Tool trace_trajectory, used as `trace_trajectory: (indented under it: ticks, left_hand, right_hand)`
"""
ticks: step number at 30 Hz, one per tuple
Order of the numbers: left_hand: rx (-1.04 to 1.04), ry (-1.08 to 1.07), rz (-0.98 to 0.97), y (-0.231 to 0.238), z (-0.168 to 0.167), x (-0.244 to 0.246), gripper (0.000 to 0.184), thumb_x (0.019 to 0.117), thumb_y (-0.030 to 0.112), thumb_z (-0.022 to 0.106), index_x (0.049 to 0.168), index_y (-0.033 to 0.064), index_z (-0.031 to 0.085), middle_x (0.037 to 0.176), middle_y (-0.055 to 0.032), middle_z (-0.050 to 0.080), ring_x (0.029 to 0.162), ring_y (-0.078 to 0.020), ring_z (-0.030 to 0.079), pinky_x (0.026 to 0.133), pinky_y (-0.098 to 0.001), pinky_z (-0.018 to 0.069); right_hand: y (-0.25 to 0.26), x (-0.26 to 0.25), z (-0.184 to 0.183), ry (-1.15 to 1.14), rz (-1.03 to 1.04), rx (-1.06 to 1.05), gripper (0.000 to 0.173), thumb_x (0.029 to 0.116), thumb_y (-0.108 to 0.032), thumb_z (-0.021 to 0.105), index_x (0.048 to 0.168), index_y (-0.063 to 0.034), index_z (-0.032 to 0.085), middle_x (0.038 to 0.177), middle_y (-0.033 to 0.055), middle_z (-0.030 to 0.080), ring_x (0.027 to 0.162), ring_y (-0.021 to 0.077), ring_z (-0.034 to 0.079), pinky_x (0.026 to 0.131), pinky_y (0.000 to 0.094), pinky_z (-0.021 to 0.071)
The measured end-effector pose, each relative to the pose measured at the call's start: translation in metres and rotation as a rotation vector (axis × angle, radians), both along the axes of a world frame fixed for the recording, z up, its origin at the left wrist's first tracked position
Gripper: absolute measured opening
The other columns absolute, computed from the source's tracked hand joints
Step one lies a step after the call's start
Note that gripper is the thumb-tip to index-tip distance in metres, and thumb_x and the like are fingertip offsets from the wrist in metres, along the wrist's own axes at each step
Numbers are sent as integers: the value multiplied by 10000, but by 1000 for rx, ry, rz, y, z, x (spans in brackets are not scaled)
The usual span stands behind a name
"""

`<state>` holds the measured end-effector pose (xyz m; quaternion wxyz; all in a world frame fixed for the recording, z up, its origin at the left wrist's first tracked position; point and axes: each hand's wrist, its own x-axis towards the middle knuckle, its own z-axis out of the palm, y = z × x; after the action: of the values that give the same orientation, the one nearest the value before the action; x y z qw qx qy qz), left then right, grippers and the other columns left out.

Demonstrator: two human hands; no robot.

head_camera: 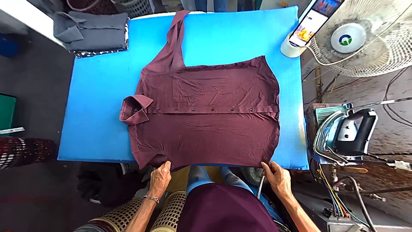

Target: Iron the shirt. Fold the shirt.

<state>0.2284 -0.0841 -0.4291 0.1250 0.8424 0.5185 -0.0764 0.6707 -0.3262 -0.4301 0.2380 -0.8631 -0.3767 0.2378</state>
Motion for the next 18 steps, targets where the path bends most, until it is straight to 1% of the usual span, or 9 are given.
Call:
trace_trajectory:
  ticks: [2,4,6,8,9,10,12,14,18]
  left_hand:
    - [-212,0,15,7,21,1,255,1000,265,604,996,17,661,825,-161,686,778,-349,702,692,-557,555]
    - [-211,-137,0,11,40,10,503,986,526,606,1141,57,699,920,-106,730,805,-271,719,739,-512,591]
    - [-92,-283,-36,18,51,40,531,1022,516,548,1294,78,674,1184,-89,722,1047,-235,713,899,-480,593]
    - [-32,-296,-151,29,46,84,520,1057,421,500,1461,100,568,1532,-109,525,1423,-271,494,1174,-527,407]
    - [-11,-267,-247,33,36,109,568,1056,438,494,1533,128,493,1634,-123,388,1523,-293,346,1235,-578,290]
    - [7,-248,-356,31,23,135,629,1044,492,494,1575,158,439,1683,-135,287,1569,-313,234,1255,-631,199]
    - [12,-290,-574,16,-1,185,665,1016,594,490,1551,200,486,1697,-135,256,1589,-327,159,1254,-684,103]
    - [-15,-366,-755,-7,-14,228,627,1018,625,455,1477,216,578,1671,-122,327,1591,-305,161,1263,-671,76]
    - [-37,-443,-942,-50,-22,286,678,1049,605,385,1612,228,373,1719,-66,216,1600,-215,130,1293,-587,94]
  right_hand:
    - [1,-3,8,8,-82,-1,310,974,-433,663,944,-125,676,651,-26,673,550,149,655,536,424,561]
    - [9,-7,24,-56,-187,14,295,949,-336,720,1071,-73,665,699,39,680,580,233,652,553,493,540]
    - [33,-10,44,-205,-190,36,288,986,-268,668,1140,-25,651,824,115,707,674,305,687,590,541,552]
    - [76,-22,60,-223,-93,40,304,1036,-264,582,1204,-23,657,1034,168,714,890,340,715,718,567,585]
    - [101,-31,61,-198,15,48,327,1052,-282,544,1245,-44,659,1158,165,694,1047,331,692,833,555,583]
    - [125,-41,54,-181,160,71,360,1057,-312,526,1295,-72,650,1279,144,661,1197,310,637,962,532,550]
    - [161,-49,23,-188,478,145,508,1068,-411,462,1448,-88,561,1545,105,499,1472,271,418,1222,554,315]
    - [166,-24,-1,-295,616,156,656,1080,-500,349,1590,-89,387,1685,75,311,1581,230,216,1284,571,136]
    - [128,83,-12,-525,380,7,764,1071,-557,256,1627,-34,259,1704,140,236,1593,288,163,1270,633,98]
